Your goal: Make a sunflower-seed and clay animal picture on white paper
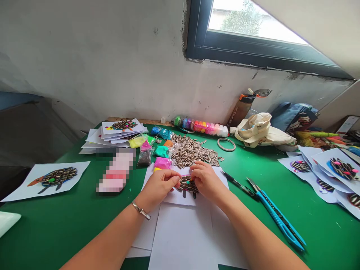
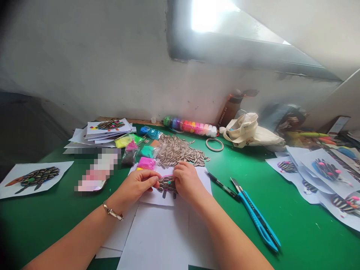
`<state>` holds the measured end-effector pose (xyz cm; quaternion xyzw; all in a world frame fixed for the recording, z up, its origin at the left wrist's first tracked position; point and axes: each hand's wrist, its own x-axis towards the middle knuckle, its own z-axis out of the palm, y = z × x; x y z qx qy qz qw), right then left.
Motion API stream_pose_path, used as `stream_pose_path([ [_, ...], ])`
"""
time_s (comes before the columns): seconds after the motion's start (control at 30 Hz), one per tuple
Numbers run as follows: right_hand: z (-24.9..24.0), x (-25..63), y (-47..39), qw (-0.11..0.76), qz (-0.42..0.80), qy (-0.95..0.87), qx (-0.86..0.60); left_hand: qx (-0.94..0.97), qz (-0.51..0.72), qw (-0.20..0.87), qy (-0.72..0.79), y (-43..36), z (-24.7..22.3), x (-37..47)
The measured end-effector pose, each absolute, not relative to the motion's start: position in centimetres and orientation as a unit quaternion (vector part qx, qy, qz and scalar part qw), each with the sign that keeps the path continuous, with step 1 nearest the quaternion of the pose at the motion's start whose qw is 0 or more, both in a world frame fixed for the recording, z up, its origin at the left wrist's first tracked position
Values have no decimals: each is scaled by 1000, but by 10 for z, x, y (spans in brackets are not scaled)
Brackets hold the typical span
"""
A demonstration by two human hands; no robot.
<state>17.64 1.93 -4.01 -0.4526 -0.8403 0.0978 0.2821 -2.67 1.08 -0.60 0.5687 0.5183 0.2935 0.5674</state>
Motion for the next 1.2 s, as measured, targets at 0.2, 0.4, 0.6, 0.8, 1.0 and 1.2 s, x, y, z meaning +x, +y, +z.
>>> stream_pose_path([
  [0.2, -42, 176, 16, 247, 50, -857, -449, 570, 291, 567, 518, 11, -6, -27],
  [0.4, -46, 181, 18, 268, 65, -852, -446, 567, 288, 568, 522, 10, -5, -27],
  [0.6, -44, 179, 19, 260, 70, -857, -439, 569, 288, 568, 519, 11, -6, -27],
  [0.8, -41, 176, 13, 240, 53, -861, -446, 572, 289, 569, 515, 12, -6, -26],
  [1.0, -33, 173, 9, 213, 72, -857, -464, 576, 288, 566, 515, 10, -4, -26],
  [1.2, -32, 171, 11, 212, 106, -855, -461, 589, 286, 561, 507, 10, -4, -26],
])
